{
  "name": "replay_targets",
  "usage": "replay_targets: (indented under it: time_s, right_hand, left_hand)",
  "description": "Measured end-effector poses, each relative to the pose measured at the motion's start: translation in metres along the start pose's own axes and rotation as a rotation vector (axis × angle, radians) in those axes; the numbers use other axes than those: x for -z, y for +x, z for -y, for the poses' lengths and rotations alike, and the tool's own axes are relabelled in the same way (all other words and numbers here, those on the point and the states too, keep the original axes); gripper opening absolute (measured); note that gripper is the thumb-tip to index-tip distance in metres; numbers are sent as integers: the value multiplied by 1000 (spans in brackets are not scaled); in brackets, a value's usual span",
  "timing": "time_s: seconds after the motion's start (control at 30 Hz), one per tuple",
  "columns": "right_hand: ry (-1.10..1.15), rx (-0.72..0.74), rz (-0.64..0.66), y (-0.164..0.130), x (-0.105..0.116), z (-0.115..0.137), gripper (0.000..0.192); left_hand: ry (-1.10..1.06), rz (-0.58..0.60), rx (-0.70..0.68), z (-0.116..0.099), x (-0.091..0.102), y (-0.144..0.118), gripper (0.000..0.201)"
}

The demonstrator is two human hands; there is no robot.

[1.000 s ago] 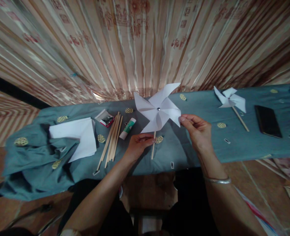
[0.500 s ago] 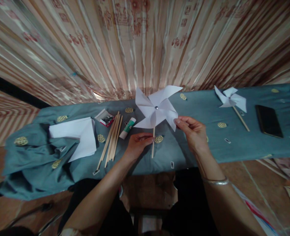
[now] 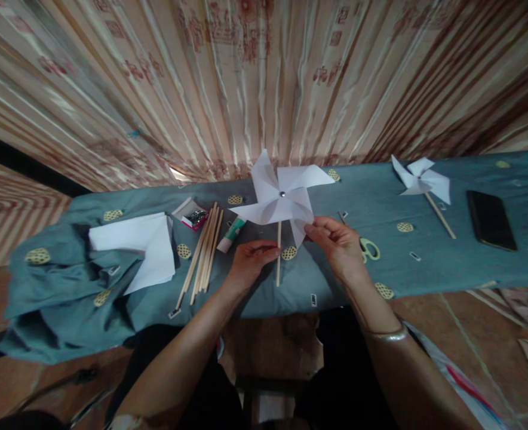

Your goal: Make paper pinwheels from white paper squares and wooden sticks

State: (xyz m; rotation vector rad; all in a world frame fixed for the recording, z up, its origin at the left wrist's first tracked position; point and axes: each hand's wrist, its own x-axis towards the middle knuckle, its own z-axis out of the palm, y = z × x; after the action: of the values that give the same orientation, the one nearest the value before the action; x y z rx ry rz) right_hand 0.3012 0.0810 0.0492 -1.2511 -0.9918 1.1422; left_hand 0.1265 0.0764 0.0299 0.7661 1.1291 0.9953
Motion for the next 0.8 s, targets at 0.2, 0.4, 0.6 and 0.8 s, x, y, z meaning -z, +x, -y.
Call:
replay_targets:
  time_s: [0.2, 0.4, 0.6, 0.8]
  right_hand:
    - [60, -17, 37, -1, -6, 0, 30]
    - [30, -27, 80, -2, -7, 0, 30]
    - [41, -46, 106, -4, -10, 0, 32]
    - [61, -76, 137, -7, -13, 2, 35]
  left_hand:
    - [-10, 20, -11, -1, -1, -1, 28]
    - [-8, 6, -4, -3, -3, -2, 30]
    - [-19, -12, 2, 0, -2, -1, 30]
    - [-33, 7, 9, 2, -1, 1, 35]
